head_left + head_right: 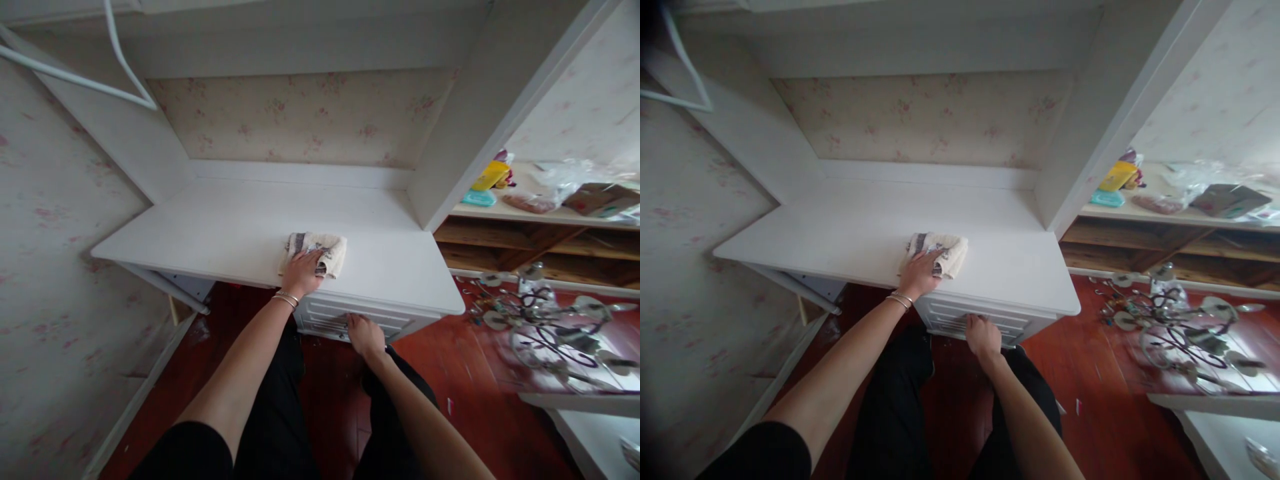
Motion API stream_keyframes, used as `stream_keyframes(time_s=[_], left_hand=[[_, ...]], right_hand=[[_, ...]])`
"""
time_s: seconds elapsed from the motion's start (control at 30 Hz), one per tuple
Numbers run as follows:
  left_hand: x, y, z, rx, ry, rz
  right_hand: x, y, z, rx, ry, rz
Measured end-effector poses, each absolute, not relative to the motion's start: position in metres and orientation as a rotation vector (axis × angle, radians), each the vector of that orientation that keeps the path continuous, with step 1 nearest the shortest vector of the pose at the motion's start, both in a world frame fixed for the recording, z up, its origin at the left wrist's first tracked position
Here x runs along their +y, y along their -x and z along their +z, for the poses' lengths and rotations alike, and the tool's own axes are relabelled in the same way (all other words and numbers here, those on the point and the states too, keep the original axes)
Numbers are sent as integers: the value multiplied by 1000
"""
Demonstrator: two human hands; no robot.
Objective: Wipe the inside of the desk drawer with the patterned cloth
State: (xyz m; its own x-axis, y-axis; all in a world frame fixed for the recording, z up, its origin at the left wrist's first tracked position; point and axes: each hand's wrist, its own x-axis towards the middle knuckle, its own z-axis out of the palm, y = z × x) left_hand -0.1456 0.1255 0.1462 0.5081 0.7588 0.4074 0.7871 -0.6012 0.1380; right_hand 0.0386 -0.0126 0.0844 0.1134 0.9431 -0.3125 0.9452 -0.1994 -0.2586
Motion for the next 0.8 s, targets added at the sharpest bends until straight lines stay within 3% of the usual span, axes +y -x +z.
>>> stream_keyframes(time_s=[0.33,0.53,0.8], left_hand=[[124,142,144,-1375,2685,-683],[108,134,164,-1533,2680,-471],[7,128,177,-1342,2762,-331]], right_hand=[[-164,-19,92,1997,-2252,-816],[-238,-8,93,1974,-2162,-1021],[-260,-2,91,2019,-2141,-939]])
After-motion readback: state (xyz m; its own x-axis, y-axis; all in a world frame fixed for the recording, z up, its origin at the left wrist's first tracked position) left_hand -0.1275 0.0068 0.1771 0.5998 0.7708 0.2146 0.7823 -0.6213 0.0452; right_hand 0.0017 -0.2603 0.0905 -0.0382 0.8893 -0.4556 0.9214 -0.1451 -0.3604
